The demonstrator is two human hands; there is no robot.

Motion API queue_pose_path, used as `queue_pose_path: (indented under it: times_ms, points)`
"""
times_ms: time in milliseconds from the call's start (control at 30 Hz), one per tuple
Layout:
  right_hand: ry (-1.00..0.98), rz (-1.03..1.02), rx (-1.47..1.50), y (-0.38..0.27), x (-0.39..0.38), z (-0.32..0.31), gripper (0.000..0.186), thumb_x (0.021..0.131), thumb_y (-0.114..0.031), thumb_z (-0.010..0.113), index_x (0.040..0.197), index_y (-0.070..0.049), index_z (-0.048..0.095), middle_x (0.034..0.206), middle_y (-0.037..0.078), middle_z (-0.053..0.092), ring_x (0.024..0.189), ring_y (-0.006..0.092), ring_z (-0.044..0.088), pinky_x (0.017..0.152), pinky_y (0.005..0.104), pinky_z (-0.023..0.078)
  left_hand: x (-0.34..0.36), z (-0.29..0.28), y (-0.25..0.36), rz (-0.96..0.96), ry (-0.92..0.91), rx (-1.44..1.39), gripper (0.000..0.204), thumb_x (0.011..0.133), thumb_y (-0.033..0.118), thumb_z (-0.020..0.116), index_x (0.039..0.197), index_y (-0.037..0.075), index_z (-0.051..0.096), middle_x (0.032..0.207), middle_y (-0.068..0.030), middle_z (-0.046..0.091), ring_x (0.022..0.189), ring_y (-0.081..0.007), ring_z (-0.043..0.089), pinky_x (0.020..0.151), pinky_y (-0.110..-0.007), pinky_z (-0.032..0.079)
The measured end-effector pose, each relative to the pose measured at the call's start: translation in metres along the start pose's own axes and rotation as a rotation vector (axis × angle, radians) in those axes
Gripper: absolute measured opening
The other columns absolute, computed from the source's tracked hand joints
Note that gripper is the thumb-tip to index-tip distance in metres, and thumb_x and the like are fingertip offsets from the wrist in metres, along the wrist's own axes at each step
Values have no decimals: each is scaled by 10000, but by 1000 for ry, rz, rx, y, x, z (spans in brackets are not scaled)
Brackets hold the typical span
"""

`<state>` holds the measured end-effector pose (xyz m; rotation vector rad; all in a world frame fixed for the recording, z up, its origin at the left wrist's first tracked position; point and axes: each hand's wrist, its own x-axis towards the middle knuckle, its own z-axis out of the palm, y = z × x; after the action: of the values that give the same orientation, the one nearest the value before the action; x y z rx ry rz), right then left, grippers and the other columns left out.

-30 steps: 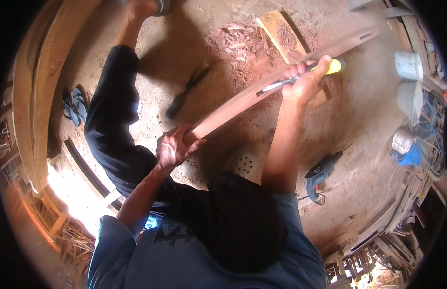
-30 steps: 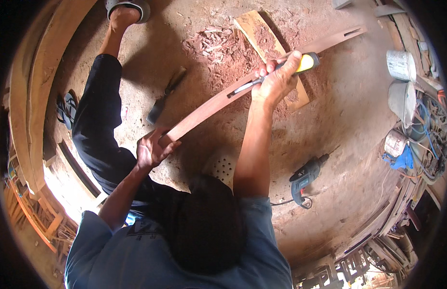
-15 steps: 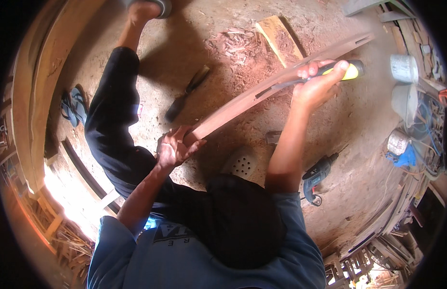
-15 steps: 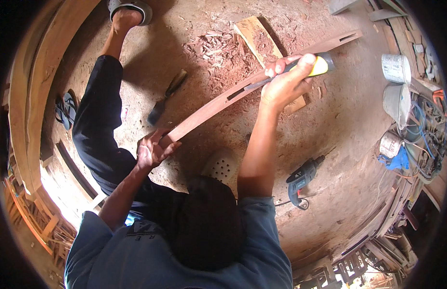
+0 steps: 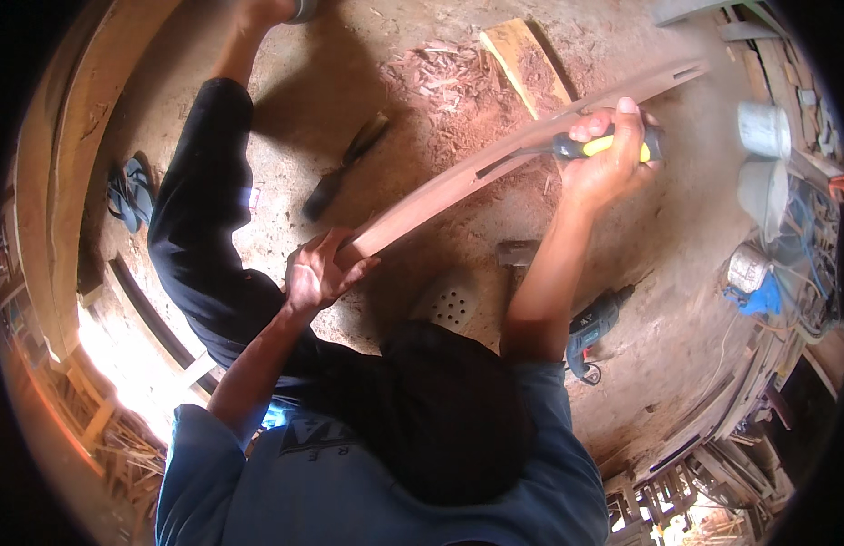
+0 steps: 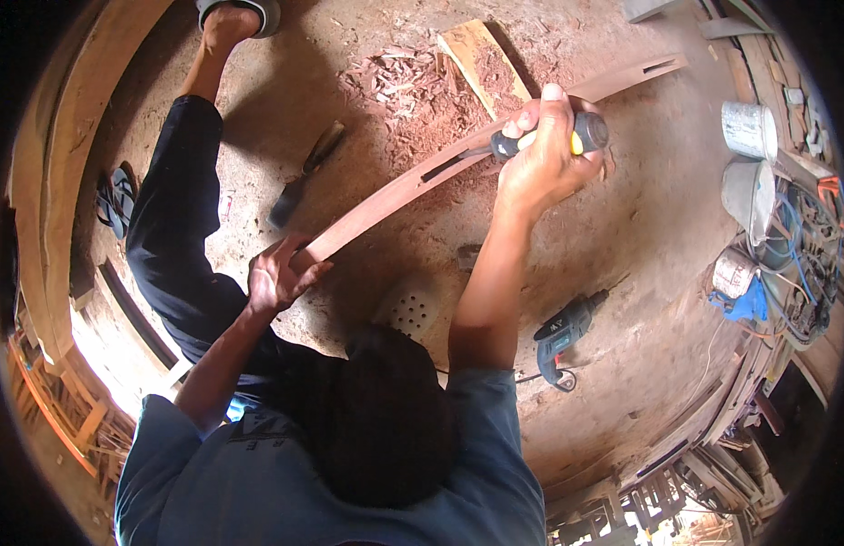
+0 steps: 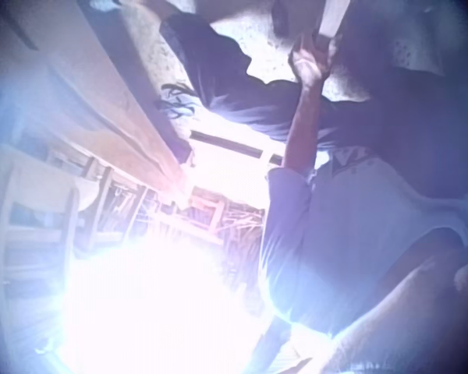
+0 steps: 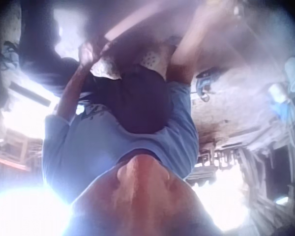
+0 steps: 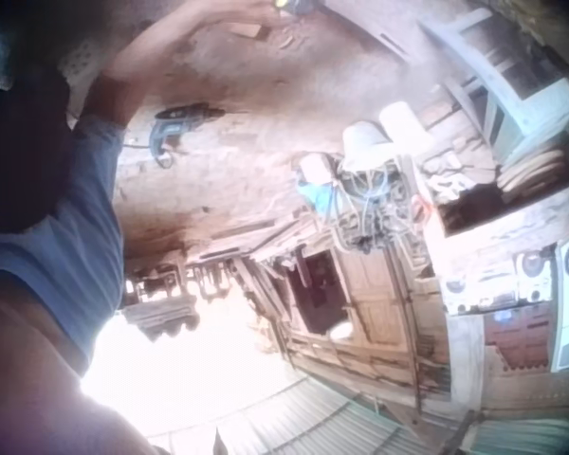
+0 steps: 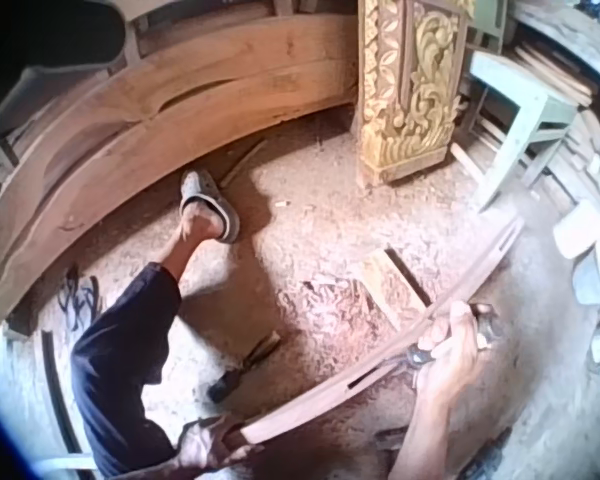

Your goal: The person carves a long wooden plank using a chisel and hammer, repeatedly striking the chisel to remove wood shavings. The person adjusts the plank and continues carving along its length.

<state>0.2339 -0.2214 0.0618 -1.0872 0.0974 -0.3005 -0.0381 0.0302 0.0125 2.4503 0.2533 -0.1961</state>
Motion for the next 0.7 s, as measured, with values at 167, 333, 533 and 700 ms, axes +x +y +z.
queue_pose_path:
  times_ms: [167,333,533,700]
  points:
    - [10,-61,-78,18,-4,6,43,863,33,631,898,20,610,636,84,605,490,120,579,400,261,504,1,-2,1,-35,-59,27,542,829,495,803,1112,52,672,938,-176,730,845,-366,729,735,-433,588]
    - [30,75,-116,24,6,8,36,870,-12,653,860,18,635,637,83,611,483,117,571,395,249,499,2,-3,-2,-12,-43,-51,502,838,478,799,1087,62,669,863,-147,729,747,-328,730,626,-411,577]
    - [35,-153,-88,16,-20,10,100,848,44,677,918,17,611,677,141,649,494,153,592,407,267,515,0,-3,-1,-75,-77,-19,592,822,518,802,1145,39,671,959,-185,731,887,-372,730,771,-450,589]
    - [160,224,-137,7,9,15,117,889,-47,628,832,-14,531,593,66,535,464,130,529,433,287,460,-2,-4,3,-97,-73,-20,573,825,512,798,1153,59,674,966,-179,734,888,-361,731,782,-446,589]
